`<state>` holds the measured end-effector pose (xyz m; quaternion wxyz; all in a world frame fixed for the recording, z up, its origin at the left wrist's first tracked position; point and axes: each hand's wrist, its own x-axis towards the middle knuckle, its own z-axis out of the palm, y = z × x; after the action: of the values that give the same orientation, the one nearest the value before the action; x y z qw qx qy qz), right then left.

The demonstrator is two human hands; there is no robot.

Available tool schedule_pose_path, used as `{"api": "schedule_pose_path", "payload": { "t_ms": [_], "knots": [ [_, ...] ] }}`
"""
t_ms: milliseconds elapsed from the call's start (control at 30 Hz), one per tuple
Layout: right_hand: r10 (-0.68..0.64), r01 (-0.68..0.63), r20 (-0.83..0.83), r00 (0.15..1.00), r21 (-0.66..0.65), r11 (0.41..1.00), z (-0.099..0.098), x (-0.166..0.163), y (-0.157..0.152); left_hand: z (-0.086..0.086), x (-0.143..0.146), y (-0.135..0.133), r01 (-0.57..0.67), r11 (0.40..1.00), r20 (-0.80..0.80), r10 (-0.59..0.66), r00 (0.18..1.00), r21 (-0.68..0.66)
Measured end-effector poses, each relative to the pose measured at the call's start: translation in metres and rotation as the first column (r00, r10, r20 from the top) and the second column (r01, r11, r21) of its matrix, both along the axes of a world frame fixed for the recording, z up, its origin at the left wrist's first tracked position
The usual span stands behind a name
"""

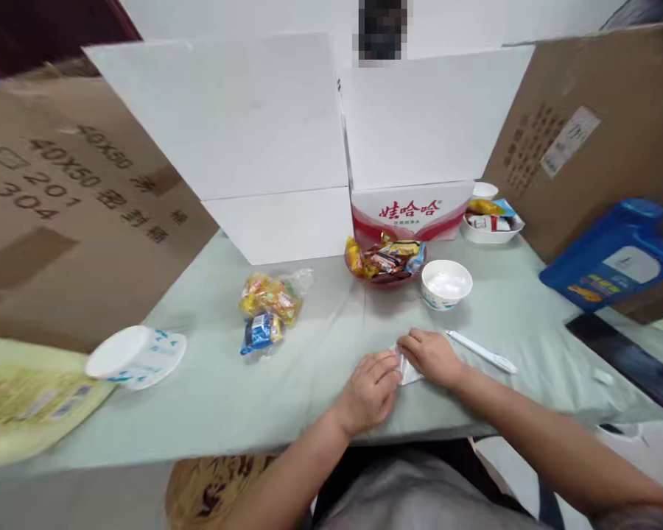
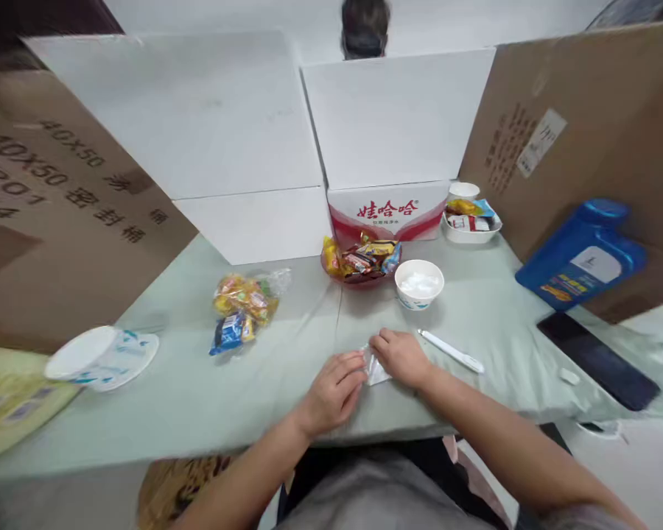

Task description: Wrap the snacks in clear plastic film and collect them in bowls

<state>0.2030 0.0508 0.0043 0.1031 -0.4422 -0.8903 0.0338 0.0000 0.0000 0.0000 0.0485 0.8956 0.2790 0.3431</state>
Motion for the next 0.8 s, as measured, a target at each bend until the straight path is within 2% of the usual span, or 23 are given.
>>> {"api": "schedule_pose_path", "payload": {
  "t_ms": [133,267,333,367,467,500,567,633,700,767,800],
  "knots": [
    [-0.008,0.009,-0.005,1.0,0.01,1.0,-0.002,0.002,0.003,0.0,0.004,0.002,-0.022,0.993,-0.127,0.006,0.992,-0.119],
    [-0.157,0.163,-0.069,0.985,0.095,0.982,0.006,0.015,0.009,-0.001,0.005,0.004,-0.038,0.98,-0.117,0.015,0.993,-0.196],
    [-0.148,0.17,-0.165,0.975,0.13,0.977,0.012,0.02,0.005,0.0,0.004,0.004,-0.03,0.981,-0.097,0.011,0.995,-0.194],
    [-0.089,0.116,-0.204,0.975,0.124,0.985,0.015,0.021,0.001,0.001,0.004,0.004,-0.027,0.981,-0.09,0.009,0.996,-0.193],
    [0.166,-0.163,-0.223,0.961,0.031,0.986,0.016,0.016,-0.017,0.004,0.004,0.003,-0.026,0.979,-0.046,0.017,0.999,-0.202],
    [0.214,-0.22,-0.205,0.955,-0.005,0.975,0.014,0.014,-0.023,0.005,0.004,0.003,-0.038,0.978,-0.015,0.036,0.999,-0.205],
    [0.243,-0.255,-0.176,0.954,-0.045,0.966,0.01,0.011,-0.029,0.004,0.003,0.003,-0.089,0.973,0.056,0.103,0.993,-0.211],
    [0.241,-0.25,-0.183,0.953,-0.027,0.968,0.011,0.015,-0.027,0.003,0.002,0.003,-0.149,0.963,0.104,0.176,0.979,-0.226],
    [0.226,-0.218,-0.229,0.947,0.059,0.974,0.023,0.025,-0.015,0.001,0.002,0.004,-0.173,0.953,0.104,0.204,0.973,-0.249],
    [0.117,-0.07,-0.278,0.954,0.171,0.983,0.044,0.038,0.006,0.0,0.003,0.005,-0.163,0.95,0.079,0.191,0.978,-0.265],
    [0.013,0.047,-0.283,0.959,0.202,0.978,0.057,0.044,0.019,0.0,0.003,0.006,-0.157,0.95,0.065,0.18,0.981,-0.271]
  ]
}}
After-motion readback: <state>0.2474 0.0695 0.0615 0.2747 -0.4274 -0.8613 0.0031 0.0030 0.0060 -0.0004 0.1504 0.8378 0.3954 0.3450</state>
